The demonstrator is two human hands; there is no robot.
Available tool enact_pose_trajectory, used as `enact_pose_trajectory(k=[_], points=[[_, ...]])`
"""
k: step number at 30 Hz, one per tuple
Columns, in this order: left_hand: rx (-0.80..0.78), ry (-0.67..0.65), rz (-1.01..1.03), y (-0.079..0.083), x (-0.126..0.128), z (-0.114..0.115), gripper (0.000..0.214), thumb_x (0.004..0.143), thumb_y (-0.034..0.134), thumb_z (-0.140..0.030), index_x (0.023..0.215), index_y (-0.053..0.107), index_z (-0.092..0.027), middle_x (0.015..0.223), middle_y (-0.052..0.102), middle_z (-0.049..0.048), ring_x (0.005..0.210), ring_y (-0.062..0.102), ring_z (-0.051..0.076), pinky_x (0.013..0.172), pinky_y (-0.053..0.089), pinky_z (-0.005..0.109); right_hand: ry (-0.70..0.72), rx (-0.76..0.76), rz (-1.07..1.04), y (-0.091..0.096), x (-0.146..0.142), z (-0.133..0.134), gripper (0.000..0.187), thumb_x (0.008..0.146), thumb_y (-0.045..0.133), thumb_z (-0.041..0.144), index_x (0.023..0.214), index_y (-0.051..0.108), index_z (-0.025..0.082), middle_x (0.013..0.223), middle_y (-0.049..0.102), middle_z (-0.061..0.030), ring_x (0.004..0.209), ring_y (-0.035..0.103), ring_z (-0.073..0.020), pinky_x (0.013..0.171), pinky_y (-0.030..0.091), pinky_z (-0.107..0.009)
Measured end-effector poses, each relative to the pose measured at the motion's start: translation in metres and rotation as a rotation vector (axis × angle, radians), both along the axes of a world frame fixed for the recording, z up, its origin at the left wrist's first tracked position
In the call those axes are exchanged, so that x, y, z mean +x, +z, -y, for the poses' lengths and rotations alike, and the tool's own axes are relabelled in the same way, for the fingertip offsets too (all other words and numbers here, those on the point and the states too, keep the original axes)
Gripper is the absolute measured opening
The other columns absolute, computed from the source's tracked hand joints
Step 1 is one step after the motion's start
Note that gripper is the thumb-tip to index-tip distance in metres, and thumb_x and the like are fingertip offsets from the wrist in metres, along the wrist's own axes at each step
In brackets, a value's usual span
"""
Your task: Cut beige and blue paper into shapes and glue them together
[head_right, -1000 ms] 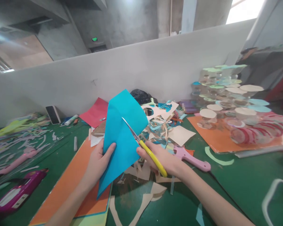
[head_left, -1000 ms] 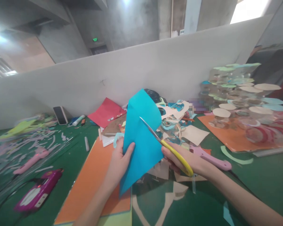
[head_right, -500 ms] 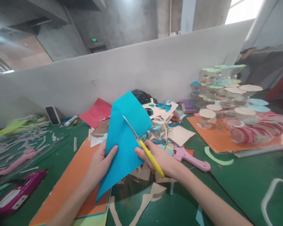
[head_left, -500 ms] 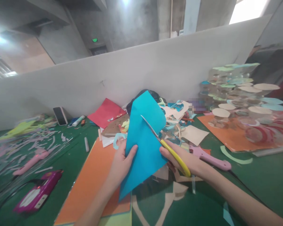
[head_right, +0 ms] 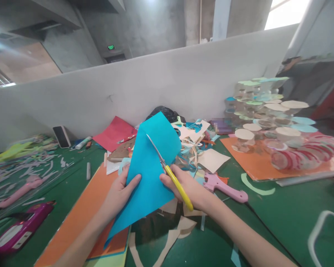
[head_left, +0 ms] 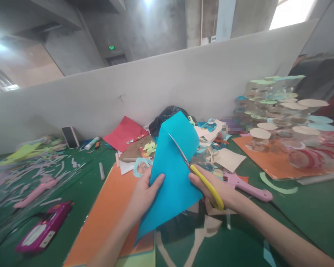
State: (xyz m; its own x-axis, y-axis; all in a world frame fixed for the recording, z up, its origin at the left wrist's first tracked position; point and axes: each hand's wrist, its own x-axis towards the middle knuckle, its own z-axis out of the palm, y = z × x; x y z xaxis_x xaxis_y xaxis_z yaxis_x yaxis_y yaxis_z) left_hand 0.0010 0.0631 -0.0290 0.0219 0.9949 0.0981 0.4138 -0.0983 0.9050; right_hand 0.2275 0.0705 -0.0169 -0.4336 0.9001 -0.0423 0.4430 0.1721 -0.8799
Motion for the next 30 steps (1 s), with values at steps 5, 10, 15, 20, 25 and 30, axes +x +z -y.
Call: enact_pose_trajectory(k=[5,10,15,20,25,30], points=[[-0.074,-0.022,0.02,0.0074,0.002,0.0039,0.062,0.088,0.053,-0.054,0.142,0.047,-0.023,0.137,0.06,0.009,0.124,0.056,0.03,0.095,0.051,0.038,-0.035,-0.06,-0.039,-0.0031,-0.0038,-0.003,0.042,0.088,0.037,0.064,0.086,0.043,0.023,0.069,0.051,0.0002,0.064,0.058,-0.0205,0.059,0.048,-0.033],[-0.089,-0.038,0.048,0.0076,0.0018,0.0046,0.062,0.087,0.055,-0.052,0.142,0.047,-0.025,0.139,0.058,0.0082,0.125,0.056,0.03,0.094,0.051,0.037,0.015,0.057,-0.003,-0.0021,0.0004,-0.0028,0.035,0.089,0.038,0.058,0.082,0.039,0.024,0.08,0.057,-0.0044,0.078,0.059,-0.0238,0.07,0.049,-0.037],[-0.091,-0.028,0.054,0.0024,0.0006,0.0021,0.059,0.085,0.06,-0.049,0.139,0.052,-0.026,0.137,0.06,0.0083,0.122,0.058,0.031,0.095,0.05,0.038,-0.044,0.059,-0.023,-0.0074,-0.0013,-0.0048,0.04,0.092,0.035,0.062,0.078,0.04,0.024,0.069,0.054,-0.0018,0.063,0.055,-0.0202,0.06,0.046,-0.034],[-0.095,-0.059,0.075,0.005,0.0006,0.003,0.06,0.086,0.058,-0.049,0.141,0.049,-0.025,0.137,0.059,0.0088,0.12,0.059,0.031,0.094,0.051,0.037,-0.038,0.087,-0.089,-0.0074,-0.0009,-0.0034,0.044,0.09,0.039,0.065,0.075,0.039,0.024,0.064,0.046,0.0024,0.056,0.047,-0.0155,0.054,0.042,-0.031],[-0.158,-0.115,0.082,0.006,0.0024,0.0069,0.062,0.086,0.058,-0.051,0.141,0.049,-0.025,0.141,0.056,0.0082,0.119,0.06,0.031,0.094,0.052,0.039,-0.022,0.052,-0.08,-0.0031,-0.0002,0.0003,0.037,0.09,0.038,0.06,0.08,0.034,0.025,0.065,0.041,0.0051,0.056,0.041,-0.0139,0.055,0.039,-0.03],[-0.192,-0.127,0.111,0.0039,0.0054,0.0069,0.064,0.085,0.059,-0.054,0.14,0.049,-0.024,0.143,0.054,0.0102,0.123,0.057,0.033,0.097,0.052,0.044,-0.089,0.052,-0.04,-0.0081,-0.0017,-0.0036,0.045,0.088,0.037,0.068,0.074,0.034,0.024,0.066,0.041,0.0035,0.058,0.042,-0.0145,0.054,0.036,-0.029]])
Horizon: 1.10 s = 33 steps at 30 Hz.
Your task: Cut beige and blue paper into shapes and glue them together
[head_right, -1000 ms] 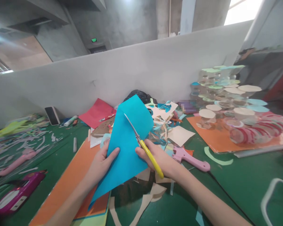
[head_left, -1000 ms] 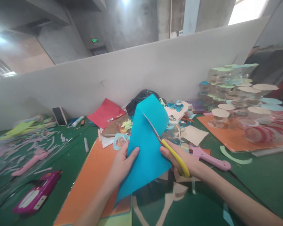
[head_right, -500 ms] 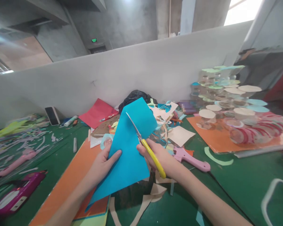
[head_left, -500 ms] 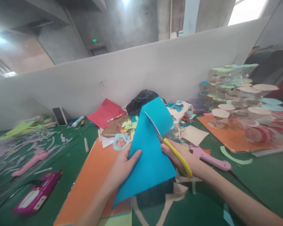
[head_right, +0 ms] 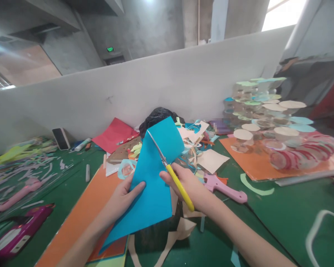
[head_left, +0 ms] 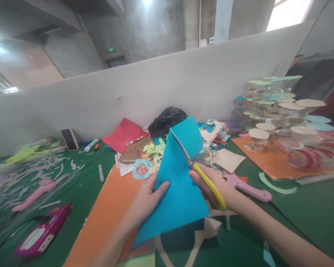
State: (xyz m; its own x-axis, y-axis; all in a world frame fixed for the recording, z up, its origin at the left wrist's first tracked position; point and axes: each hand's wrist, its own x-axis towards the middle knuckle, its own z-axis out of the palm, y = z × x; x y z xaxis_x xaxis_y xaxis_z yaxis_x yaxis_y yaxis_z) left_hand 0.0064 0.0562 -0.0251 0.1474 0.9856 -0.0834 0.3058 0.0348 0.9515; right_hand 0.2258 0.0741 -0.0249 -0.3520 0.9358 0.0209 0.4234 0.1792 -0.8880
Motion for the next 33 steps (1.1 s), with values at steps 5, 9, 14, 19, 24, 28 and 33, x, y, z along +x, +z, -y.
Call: enact_pose_trajectory(k=[5,9,14,19,24,28,33], points=[[-0.028,-0.002,0.015,0.002,-0.002,-0.002,0.069,0.083,0.061,-0.056,0.141,0.049,-0.022,0.136,0.061,0.0124,0.12,0.059,0.035,0.093,0.054,0.047,0.092,-0.015,-0.062,0.001,0.004,0.001,0.047,0.085,0.041,0.071,0.084,0.035,0.024,0.071,0.043,0.0036,0.059,0.039,-0.0139,0.054,0.034,-0.029],[-0.076,-0.042,0.027,0.003,-0.004,-0.003,0.07,0.083,0.06,-0.056,0.142,0.046,-0.021,0.133,0.062,0.0126,0.116,0.063,0.033,0.095,0.053,0.046,0.128,-0.044,-0.025,0.004,0.006,0.003,0.042,0.088,0.039,0.066,0.09,0.034,0.024,0.074,0.045,0.0022,0.064,0.043,-0.016,0.057,0.036,-0.03],[-0.094,-0.027,0.046,0.001,-0.006,-0.003,0.068,0.083,0.061,-0.056,0.139,0.049,-0.021,0.132,0.063,0.0125,0.108,0.067,0.032,0.089,0.056,0.043,0.132,-0.025,-0.074,0.001,0.006,-0.001,0.039,0.089,0.041,0.063,0.087,0.035,0.024,0.075,0.044,0.002,0.065,0.042,-0.0155,0.061,0.038,-0.031],[-0.141,-0.009,0.119,0.004,-0.005,-0.002,0.069,0.081,0.064,-0.056,0.138,0.05,-0.021,0.127,0.067,0.0129,0.101,0.07,0.031,0.081,0.059,0.04,0.132,-0.011,-0.114,-0.001,0.006,0.0,0.038,0.092,0.041,0.06,0.083,0.034,0.024,0.071,0.041,0.0049,0.06,0.04,-0.0134,0.059,0.037,-0.03],[-0.181,-0.009,0.146,0.006,-0.003,-0.001,0.068,0.082,0.064,-0.054,0.139,0.05,-0.021,0.124,0.068,0.0145,0.102,0.069,0.032,0.078,0.059,0.04,0.137,0.005,-0.117,0.005,0.006,0.004,0.035,0.094,0.042,0.057,0.083,0.035,0.024,0.071,0.043,0.0043,0.061,0.042,-0.0139,0.058,0.039,-0.029],[-0.112,0.042,0.091,0.0,-0.007,-0.002,0.062,0.079,0.064,-0.058,0.129,0.06,-0.021,0.127,0.066,0.013,0.12,0.059,0.035,0.095,0.051,0.046,0.11,0.002,-0.076,0.004,0.006,0.001,0.037,0.092,0.043,0.06,0.083,0.038,0.024,0.07,0.045,0.0037,0.061,0.045,-0.0149,0.059,0.041,-0.03],[-0.025,0.297,-0.025,-0.01,-0.013,-0.006,0.054,0.077,0.063,-0.062,0.117,0.068,-0.025,0.14,0.057,0.0099,0.14,0.038,0.035,0.113,0.032,0.047,0.094,0.072,0.01,0.0,0.006,-0.002,0.039,0.093,0.039,0.061,0.086,0.045,0.023,0.078,0.055,-0.0016,0.067,0.052,-0.0182,0.061,0.043,-0.032]])
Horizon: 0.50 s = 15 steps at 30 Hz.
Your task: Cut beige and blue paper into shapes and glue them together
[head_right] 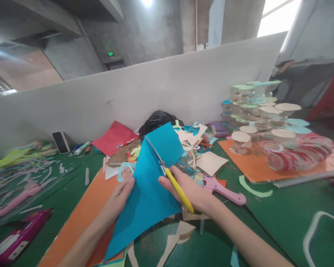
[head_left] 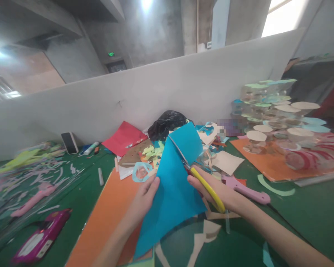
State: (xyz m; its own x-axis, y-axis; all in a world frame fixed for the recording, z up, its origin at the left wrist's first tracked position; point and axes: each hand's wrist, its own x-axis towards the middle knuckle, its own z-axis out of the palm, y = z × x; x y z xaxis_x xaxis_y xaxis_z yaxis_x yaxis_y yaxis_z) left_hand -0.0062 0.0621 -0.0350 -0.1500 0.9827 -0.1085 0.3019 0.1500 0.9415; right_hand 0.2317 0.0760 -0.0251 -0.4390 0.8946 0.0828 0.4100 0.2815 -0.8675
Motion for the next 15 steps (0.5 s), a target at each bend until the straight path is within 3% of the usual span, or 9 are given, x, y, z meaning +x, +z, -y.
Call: enact_pose_trajectory(k=[3,6,10,15], points=[[0.048,-0.007,-0.053,0.003,0.004,0.0,0.053,0.078,0.063,-0.059,0.117,0.068,-0.023,0.142,0.055,0.0096,0.139,0.039,0.034,0.115,0.029,0.045,0.008,-0.066,-0.01,0.004,-0.001,0.003,0.04,0.092,0.04,0.062,0.088,0.047,0.023,0.078,0.058,-0.0023,0.067,0.055,-0.0191,0.06,0.044,-0.031],[0.053,-0.116,-0.021,0.012,0.011,0.003,0.051,0.079,0.062,-0.059,0.113,0.069,-0.021,0.133,0.063,0.0102,0.127,0.053,0.033,0.107,0.041,0.044,0.012,-0.12,-0.002,0.009,-0.002,0.006,0.04,0.091,0.042,0.062,0.09,0.048,0.023,0.079,0.059,-0.003,0.069,0.058,-0.02,0.06,0.044,-0.031],[-0.015,-0.271,0.146,0.017,0.017,0.007,0.052,0.082,0.06,-0.058,0.116,0.067,-0.019,0.116,0.072,0.0099,0.104,0.067,0.031,0.091,0.053,0.043,0.021,-0.098,0.019,0.007,-0.003,0.005,0.04,0.093,0.041,0.061,0.092,0.048,0.021,0.082,0.06,-0.0044,0.073,0.058,-0.0205,0.063,0.045,-0.031],[-0.028,-0.289,0.182,0.017,0.016,0.008,0.048,0.084,0.06,-0.055,0.115,0.068,-0.02,0.115,0.072,0.0088,0.096,0.069,0.028,0.089,0.054,0.041,-0.005,-0.059,-0.001,0.0,-0.006,0.004,0.043,0.095,0.036,0.061,0.085,0.049,0.022,0.081,0.058,-0.0025,0.072,0.056,-0.0193,0.067,0.044,-0.032]])
